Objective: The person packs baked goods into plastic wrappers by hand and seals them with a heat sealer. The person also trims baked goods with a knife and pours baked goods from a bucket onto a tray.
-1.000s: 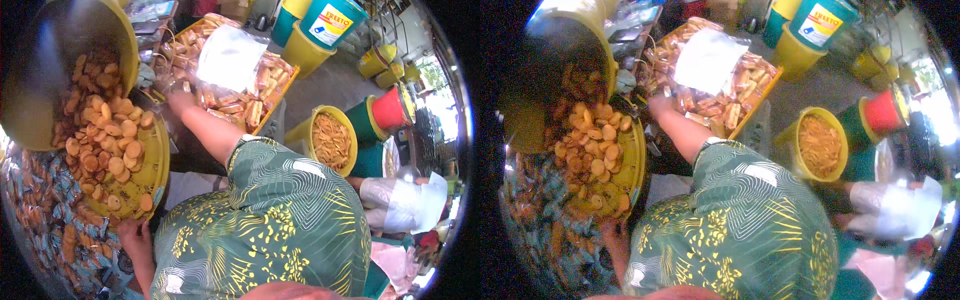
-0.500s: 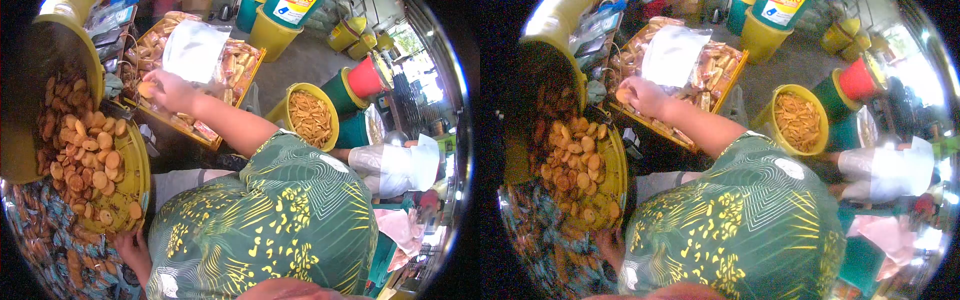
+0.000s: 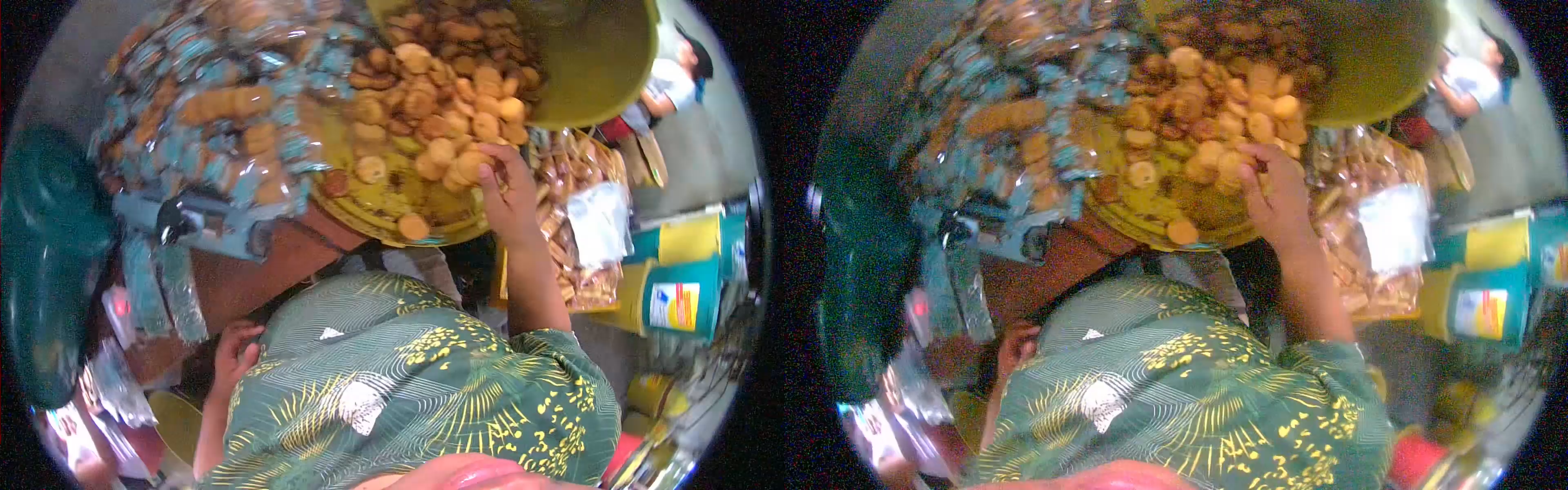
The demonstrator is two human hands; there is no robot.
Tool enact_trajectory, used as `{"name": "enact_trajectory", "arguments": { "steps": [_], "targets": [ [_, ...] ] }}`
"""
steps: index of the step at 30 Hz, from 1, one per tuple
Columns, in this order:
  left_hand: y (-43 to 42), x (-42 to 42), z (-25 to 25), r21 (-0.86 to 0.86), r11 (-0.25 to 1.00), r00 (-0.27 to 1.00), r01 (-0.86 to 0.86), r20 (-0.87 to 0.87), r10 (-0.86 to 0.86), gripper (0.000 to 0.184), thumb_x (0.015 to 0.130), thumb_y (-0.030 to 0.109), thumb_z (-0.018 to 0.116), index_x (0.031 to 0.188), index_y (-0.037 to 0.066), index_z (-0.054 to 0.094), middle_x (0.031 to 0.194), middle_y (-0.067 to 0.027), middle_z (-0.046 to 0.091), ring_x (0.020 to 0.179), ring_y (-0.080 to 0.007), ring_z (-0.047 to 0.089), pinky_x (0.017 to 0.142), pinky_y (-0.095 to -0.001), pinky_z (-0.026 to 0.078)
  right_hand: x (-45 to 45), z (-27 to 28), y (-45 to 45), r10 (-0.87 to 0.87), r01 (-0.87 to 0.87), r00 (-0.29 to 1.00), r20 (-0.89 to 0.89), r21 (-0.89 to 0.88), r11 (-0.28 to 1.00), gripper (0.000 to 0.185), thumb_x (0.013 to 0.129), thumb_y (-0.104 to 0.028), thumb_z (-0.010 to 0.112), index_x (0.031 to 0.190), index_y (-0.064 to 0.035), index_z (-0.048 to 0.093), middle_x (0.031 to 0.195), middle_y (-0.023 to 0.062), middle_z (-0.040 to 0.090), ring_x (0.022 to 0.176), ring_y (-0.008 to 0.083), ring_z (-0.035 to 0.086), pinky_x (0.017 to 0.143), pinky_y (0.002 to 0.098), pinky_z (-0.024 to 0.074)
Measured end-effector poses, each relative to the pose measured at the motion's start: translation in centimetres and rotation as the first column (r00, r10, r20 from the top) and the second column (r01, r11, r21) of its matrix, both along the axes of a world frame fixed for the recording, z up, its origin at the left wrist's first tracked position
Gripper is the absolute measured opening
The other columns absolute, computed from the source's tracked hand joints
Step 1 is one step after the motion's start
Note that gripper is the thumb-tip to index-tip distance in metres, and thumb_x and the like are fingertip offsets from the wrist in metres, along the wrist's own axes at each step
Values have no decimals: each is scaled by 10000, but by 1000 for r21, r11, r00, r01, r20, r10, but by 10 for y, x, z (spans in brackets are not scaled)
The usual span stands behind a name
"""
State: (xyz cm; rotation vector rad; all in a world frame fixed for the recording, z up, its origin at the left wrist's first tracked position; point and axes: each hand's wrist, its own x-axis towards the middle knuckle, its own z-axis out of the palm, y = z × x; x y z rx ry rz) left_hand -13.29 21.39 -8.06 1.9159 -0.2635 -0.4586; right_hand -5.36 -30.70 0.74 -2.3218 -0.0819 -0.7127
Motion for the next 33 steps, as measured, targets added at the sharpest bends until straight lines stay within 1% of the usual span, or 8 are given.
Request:
{"name": "enact_trajectory", "arguments": {
  "steps": [5,8,11,16,18,22,27,33],
  "targets": [
    [70,-135,-46,111,910,618,-399,-700,356,407,943,340,604,1193,20,608,1173,-139,613,1120,-261,564,985,-380,424,20,20,31,288,-307,937,-197,-73,949,246,929,-221,608,1121,-67,621,1064,146,651,969,339,632,842,401,508],
    [65,-154,-20,25,840,480,-542,-811,334,445,949,365,590,1226,17,587,1194,-138,612,1133,-272,562,994,-385,422,37,8,59,289,-347,907,-306,-155,925,235,907,-168,627,1120,-68,626,1043,147,646,960,319,624,838,384,499],
    [58,-123,6,-125,756,534,-643,-780,326,484,955,389,577,1260,14,565,1216,-137,611,1146,-282,561,1003,-390,420,43,5,64,291,-388,872,-394,-193,901,229,905,-152,633,1120,-71,630,1036,142,641,948,314,618,833,379,494],
    [71,-31,41,-235,691,710,-683,-434,554,548,965,430,554,1316,9,528,1251,-135,610,1167,-299,558,1018,-399,416,33,17,72,229,-320,897,-379,-197,927,231,897,-147,642,1113,-67,631,1011,150,639,952,334,611,829,397,491],
    [77,2,33,16,755,754,-656,-42,656,541,956,426,564,1297,7,538,1224,-150,613,1137,-319,566,992,-417,426,26,10,64,183,-274,904,-386,-197,941,231,894,-147,646,1107,-60,632,1009,151,640,953,338,609,828,401,489],
    [71,73,20,554,419,659,-719,735,158,462,910,379,625,1177,2,608,1087,-212,629,1000,-386,600,874,-482,469,-3,3,54,251,-347,884,-395,-194,918,232,896,-188,645,1097,-73,642,994,146,643,958,337,610,834,410,490],
    [52,102,35,647,372,727,-666,676,126,403,890,371,633,1051,2,661,1010,-195,647,940,-405,595,810,-508,472,-27,-18,52,431,-501,813,-391,-92,861,241,909,-267,630,1090,-113,669,1007,133,658,970,343,614,838,428,488],
    [46,108,44,587,448,672,-674,739,43,351,852,316,682,1025,11,678,1015,-180,662,921,-380,605,827,-478,467,4,-40,40,230,-243,970,-80,-327,913,222,861,-125,663,1074,-65,638,993,140,628,923,342,595,823,415,479]
  ]
}}
